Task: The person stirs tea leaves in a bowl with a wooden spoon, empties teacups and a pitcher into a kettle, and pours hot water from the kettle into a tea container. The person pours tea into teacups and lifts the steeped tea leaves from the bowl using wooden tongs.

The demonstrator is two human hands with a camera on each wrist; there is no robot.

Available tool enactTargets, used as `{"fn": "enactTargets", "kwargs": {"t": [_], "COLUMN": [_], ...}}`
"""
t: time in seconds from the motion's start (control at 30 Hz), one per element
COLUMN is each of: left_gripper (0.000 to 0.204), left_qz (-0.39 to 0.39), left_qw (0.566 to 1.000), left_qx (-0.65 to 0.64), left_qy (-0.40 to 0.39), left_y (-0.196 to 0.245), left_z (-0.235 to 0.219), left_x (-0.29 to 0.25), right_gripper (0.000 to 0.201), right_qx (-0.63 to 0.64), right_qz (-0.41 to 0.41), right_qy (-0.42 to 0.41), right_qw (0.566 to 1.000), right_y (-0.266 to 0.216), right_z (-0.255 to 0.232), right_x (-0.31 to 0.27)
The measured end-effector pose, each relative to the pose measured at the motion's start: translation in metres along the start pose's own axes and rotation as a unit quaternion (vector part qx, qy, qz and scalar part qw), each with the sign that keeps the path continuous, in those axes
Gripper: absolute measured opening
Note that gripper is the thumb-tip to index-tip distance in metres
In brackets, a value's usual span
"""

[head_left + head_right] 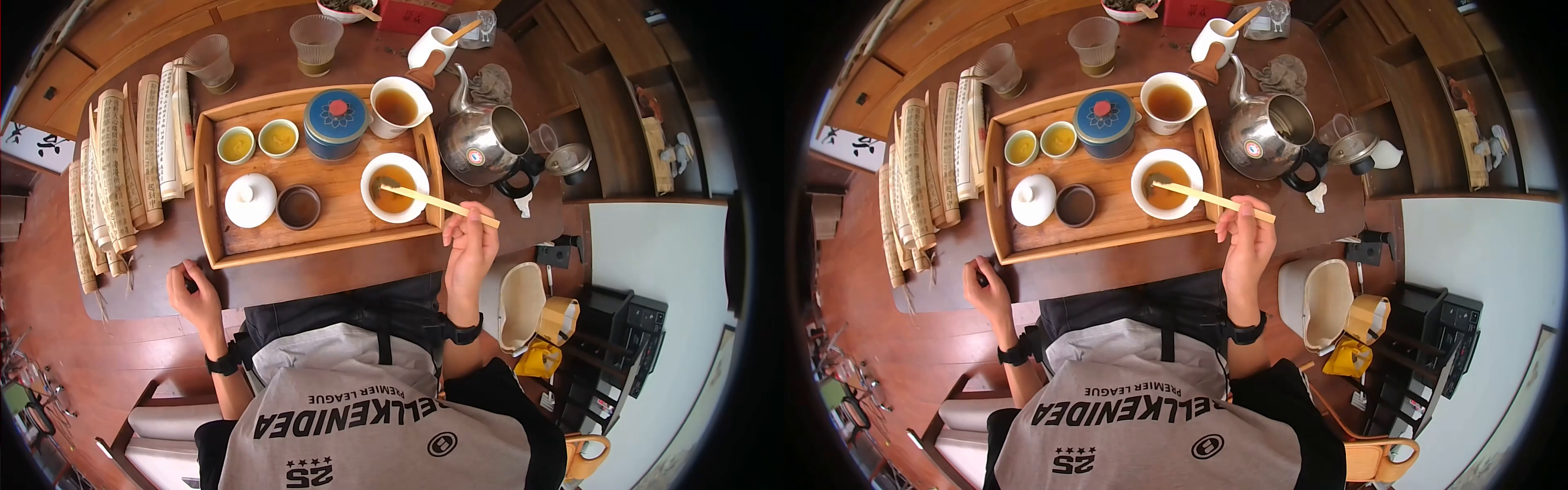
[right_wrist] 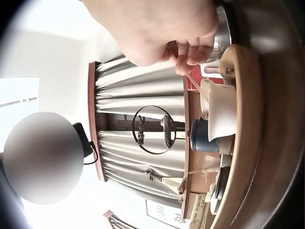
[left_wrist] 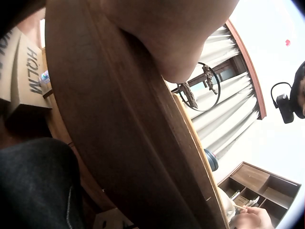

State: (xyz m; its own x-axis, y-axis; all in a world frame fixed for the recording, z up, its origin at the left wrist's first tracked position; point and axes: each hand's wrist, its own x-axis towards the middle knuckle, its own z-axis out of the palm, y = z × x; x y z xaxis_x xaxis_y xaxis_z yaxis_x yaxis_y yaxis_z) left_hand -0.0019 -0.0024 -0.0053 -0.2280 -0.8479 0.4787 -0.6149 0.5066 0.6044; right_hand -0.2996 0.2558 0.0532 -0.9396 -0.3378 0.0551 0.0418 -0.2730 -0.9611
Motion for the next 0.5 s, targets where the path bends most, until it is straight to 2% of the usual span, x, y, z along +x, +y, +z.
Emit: {"fn": "enactTargets", "kwargs": {"t": [0.17, 0.33, 0.5], "left_gripper": [0.019, 0.019, 0.02], "left_qz": [0.002, -0.003, -0.006], "left_qw": [1.0, 1.0, 1.0], "left_qx": [0.003, 0.004, 0.0], "left_qy": [0.0, -0.002, -0.004], "left_y": [-0.001, 0.003, 0.002], "left_z": [0.001, -0.001, -0.001], "left_x": [-0.001, 0.0, 0.0], "right_gripper": [0.022, 0.021, 0.021], "right_qx": [-0.046, -0.165, -0.17], "right_qz": [-0.025, -0.106, -0.165], "right_qy": [0.01, -0.019, -0.008], "right_qw": [0.999, 0.98, 0.972], "right_y": [-0.005, -0.013, -0.021], "right_z": [-0.001, 0.001, 0.004], "right_x": [0.0, -0.008, -0.011]}}
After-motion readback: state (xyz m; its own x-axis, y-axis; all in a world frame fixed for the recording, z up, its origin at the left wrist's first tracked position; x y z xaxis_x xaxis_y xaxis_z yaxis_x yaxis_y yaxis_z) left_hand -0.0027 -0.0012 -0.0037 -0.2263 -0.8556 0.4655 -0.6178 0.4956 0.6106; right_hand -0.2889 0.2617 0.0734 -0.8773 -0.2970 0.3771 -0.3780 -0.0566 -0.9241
